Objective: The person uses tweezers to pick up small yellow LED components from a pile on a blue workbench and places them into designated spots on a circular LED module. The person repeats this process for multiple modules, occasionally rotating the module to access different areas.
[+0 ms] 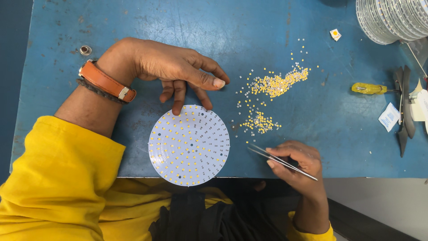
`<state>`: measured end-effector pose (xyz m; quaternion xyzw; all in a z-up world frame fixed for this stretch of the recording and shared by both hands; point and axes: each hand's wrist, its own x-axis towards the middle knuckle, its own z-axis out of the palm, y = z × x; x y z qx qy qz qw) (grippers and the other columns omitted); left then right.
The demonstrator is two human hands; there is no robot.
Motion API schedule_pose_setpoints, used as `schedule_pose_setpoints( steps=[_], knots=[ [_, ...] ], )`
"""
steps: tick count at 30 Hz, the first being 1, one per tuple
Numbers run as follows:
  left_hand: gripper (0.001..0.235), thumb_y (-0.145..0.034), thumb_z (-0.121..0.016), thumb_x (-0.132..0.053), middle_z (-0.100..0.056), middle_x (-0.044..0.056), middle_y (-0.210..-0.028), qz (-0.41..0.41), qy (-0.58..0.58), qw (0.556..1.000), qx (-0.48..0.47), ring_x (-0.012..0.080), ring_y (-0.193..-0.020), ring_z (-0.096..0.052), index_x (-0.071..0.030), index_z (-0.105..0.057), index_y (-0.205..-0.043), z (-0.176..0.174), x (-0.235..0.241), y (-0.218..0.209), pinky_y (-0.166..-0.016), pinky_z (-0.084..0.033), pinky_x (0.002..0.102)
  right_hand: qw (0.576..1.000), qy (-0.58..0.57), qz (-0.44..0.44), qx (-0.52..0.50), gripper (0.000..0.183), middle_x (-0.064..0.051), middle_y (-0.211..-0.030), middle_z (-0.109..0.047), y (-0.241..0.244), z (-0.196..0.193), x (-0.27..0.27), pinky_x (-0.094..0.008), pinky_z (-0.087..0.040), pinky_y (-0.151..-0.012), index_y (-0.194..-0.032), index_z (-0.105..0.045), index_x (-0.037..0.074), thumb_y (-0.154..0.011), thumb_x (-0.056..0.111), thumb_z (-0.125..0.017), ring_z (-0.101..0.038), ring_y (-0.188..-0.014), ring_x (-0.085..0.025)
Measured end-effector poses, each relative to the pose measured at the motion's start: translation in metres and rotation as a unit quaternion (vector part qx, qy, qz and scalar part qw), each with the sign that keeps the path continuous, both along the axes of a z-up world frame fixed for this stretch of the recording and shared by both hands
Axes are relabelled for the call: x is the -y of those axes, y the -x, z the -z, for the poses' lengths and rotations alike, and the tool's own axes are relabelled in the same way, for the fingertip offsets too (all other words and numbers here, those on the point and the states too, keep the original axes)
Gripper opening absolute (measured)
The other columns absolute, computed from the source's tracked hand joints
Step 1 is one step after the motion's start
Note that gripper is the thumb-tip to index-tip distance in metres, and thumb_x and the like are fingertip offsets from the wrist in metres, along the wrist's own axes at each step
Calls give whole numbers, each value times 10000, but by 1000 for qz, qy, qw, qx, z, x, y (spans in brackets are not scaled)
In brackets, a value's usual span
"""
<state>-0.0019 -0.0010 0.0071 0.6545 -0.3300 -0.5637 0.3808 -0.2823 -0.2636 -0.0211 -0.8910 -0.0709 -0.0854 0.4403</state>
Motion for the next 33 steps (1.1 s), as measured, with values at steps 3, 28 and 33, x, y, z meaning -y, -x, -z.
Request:
schedule_pose_setpoints(
  steps=[3,28,33],
  knots=[
    [910,-755,-631,-609,-798,264,-1102,1,-3,1000,-2,277,-552,-813,-103,-453,-1490,0,0,0,-351,-571,300,999,40,2,-14,261,-84,-786,-716,1,-1,-1,-257,-485,-608,-982,-749,-10,-754,94,-824,-676,-669,-160],
    [973,-699,-597,-671,-774,240,-1146,5,-13,1000,3,266,-547,-783,-99,-432,-1469,-5,-2,2,-376,-548,314,991,73,-60,97,185,-109,-742,-673,0,12,-77,-292,-503,-558,-881,-658,-1,-764,53,-791,-661,-618,-200],
    [967,-716,-608,-693,-779,236,-1140,3,-17,1000,5,265,-544,-780,-110,-434,-1469,-9,-2,4,-374,-545,315,989,77,-83,97,199,-107,-746,-678,-1,11,-76,-296,-507,-559,-898,-662,-2,-771,59,-802,-672,-623,-204]
  ],
)
